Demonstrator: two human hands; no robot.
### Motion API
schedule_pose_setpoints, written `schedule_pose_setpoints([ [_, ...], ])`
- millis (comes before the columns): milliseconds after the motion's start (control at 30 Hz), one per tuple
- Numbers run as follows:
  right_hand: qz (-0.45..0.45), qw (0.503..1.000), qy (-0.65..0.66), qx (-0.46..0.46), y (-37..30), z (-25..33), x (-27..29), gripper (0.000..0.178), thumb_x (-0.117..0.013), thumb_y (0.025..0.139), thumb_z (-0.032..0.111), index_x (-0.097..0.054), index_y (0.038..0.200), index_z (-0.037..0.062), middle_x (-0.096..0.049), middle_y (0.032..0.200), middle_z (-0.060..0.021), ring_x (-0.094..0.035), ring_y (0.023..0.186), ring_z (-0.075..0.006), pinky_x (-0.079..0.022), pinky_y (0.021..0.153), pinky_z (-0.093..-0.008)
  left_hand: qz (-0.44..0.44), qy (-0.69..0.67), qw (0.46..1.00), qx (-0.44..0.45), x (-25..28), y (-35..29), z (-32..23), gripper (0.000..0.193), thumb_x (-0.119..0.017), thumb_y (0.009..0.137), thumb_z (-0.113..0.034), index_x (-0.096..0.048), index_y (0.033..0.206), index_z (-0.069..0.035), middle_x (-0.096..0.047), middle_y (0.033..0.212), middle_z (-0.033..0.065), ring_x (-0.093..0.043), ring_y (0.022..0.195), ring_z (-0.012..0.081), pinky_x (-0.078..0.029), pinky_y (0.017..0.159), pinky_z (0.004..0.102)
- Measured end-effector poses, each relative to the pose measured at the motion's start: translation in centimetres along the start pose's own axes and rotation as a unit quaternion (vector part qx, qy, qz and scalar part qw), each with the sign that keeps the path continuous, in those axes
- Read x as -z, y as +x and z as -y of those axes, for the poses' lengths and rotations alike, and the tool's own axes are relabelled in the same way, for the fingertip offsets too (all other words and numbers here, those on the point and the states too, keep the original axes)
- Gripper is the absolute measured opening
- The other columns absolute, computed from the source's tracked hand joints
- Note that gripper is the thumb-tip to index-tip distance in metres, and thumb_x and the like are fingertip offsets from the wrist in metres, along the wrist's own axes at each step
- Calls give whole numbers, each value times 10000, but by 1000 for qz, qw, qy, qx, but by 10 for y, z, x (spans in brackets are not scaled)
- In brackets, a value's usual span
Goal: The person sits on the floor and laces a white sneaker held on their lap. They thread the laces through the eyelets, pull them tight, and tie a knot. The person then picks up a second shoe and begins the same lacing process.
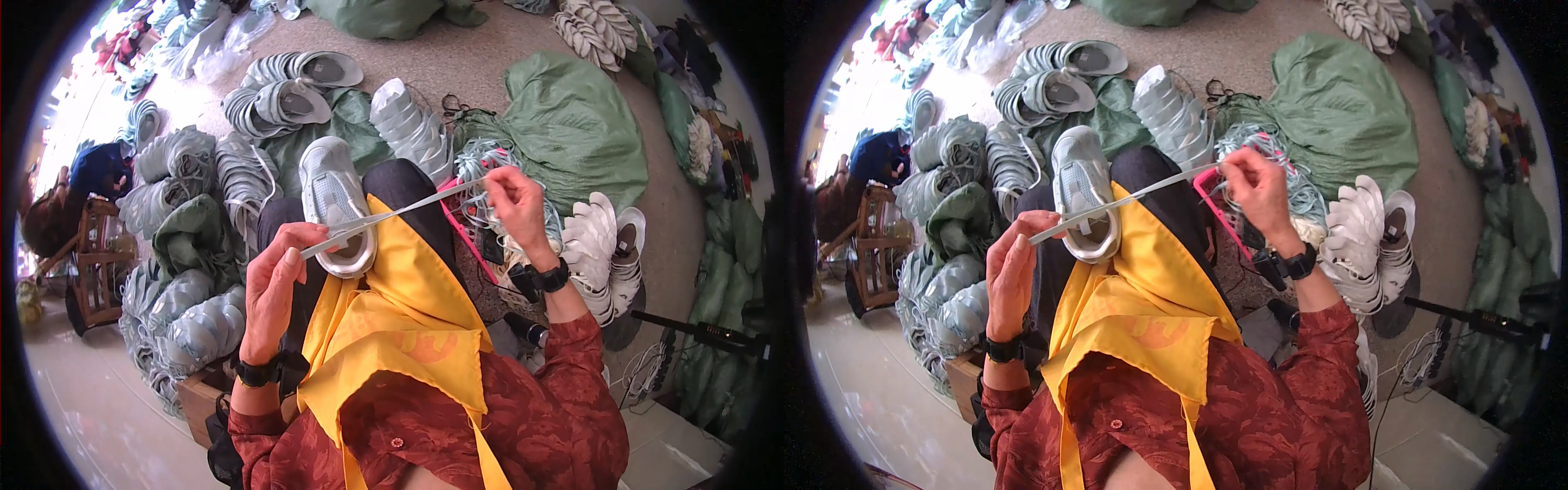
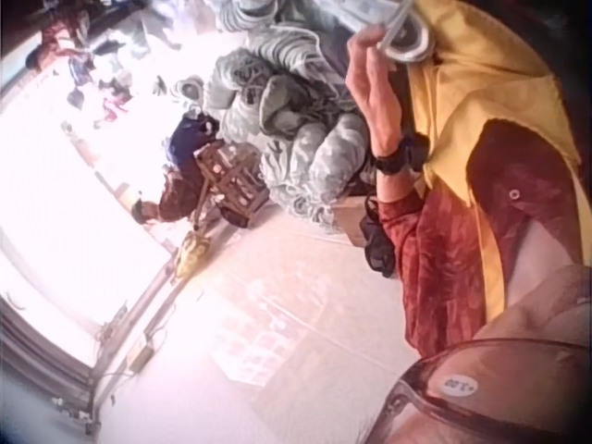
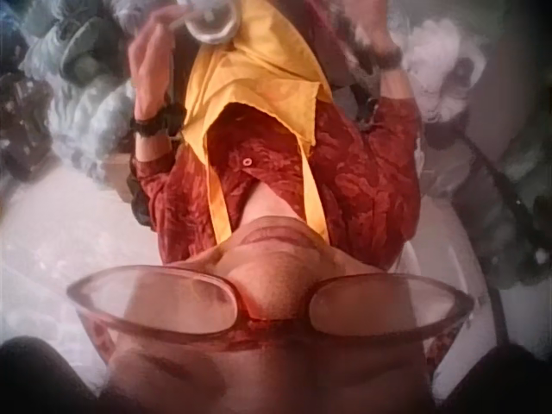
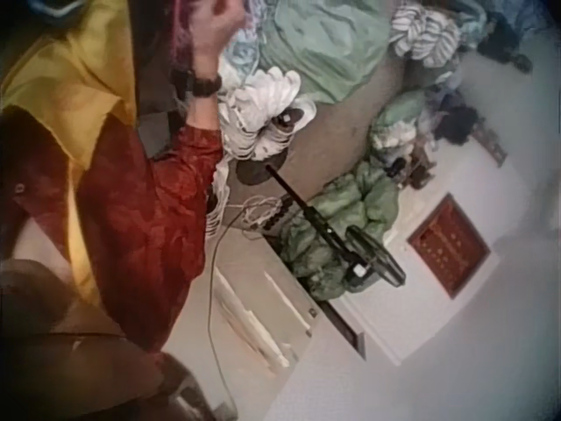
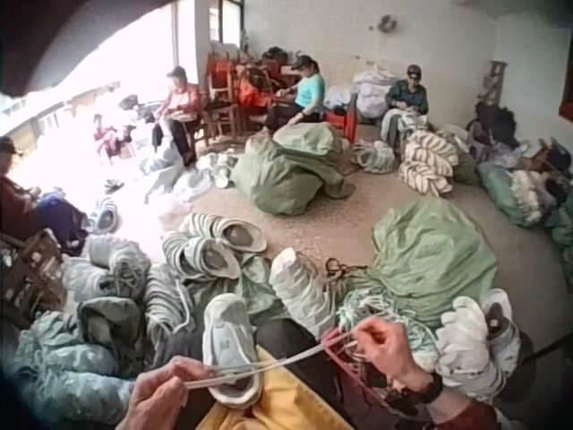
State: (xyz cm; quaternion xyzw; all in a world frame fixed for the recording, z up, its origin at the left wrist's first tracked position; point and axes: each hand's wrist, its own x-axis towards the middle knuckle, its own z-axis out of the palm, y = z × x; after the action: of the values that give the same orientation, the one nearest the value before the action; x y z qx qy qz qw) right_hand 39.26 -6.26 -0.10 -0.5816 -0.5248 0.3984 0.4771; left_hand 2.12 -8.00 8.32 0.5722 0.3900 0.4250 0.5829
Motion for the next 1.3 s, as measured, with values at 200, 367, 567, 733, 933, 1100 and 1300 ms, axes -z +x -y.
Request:
schedule_pose_setpoints([
  [200, -55, 994, -92, -11, 12, -55, 35, 81, -657, 996, 110, -678, 979, 35, -627, 712, 26, -555, 593, -21, -419, 508, -196, -8, 19, 999, 29, 13, -4, 3, 390, -465, 1089, -274, -682, 1118, 49, -673, 1114, 94, -552, 943, 103, -356, 764, 234],
  [367, -89, 989, -107, -48, 22, -82, 62, 105, -661, 998, 132, -678, 987, 29, -644, 707, 13, -563, 577, -33, -433, 501, -210, -6, 29, 998, 53, 19, -4, 8, 383, -468, 1091, -290, -689, 1116, 21, -685, 1066, 54, -520, 898, 80, -355, 758, 234],
  [567, -130, 980, -142, -54, 33, -107, 85, 121, -648, 1005, 143, -678, 977, 30, -650, 702, 5, -570, 572, -44, -439, 501, -214, -3, 35, 997, 65, 19, -4, 15, 379, -457, 1100, -290, -684, 1065, 12, -675, 1037, 41, -486, 866, 79, -356, 763, 235],
  [733, -158, 969, -180, -64, 46, -122, 104, 144, -636, 1008, 157, -673, 952, 30, -652, 683, -2, -586, 575, -61, -460, 518, -241, 19, 22, 998, 48, 17, -4, 29, 365, -464, 1108, -290, -666, 997, -7, -648, 986, 23, -492, 854, 85, -383, 779, 239],
  [933, -114, 922, -366, 48, 59, -135, 103, 139, -691, 950, 153, -727, 1011, 34, -738, 803, -34, -670, 656, -97, -512, 579, -281, 34, -1, 998, 57, 12, -1, 43, 315, -507, 1109, -280, -618, 972, -18, -626, 920, 2, -521, 864, 78, -426, 823, 250],
  [1100, 63, 991, -116, 6, 47, -21, -27, 191, -732, 931, 110, -740, 1112, 48, -739, 873, 1, -662, 697, -63, -522, 598, -248, 14, 100, 994, 49, -1, 3, 46, 250, -556, 1054, -164, -598, 877, 9, -587, 788, 68, -554, 758, 164, -454, 732, 321],
  [1300, 407, 902, 112, -92, 10, 73, -113, 182, -637, 1010, 60, -665, 1177, -6, -696, 893, 2, -659, 716, -51, -542, 624, -210, 23, 202, 979, -3, -19, 11, 39, 194, -595, 1003, -136, -578, 891, 22, -544, 728, 178, -566, 690, 346, -444, 640, 420],
])
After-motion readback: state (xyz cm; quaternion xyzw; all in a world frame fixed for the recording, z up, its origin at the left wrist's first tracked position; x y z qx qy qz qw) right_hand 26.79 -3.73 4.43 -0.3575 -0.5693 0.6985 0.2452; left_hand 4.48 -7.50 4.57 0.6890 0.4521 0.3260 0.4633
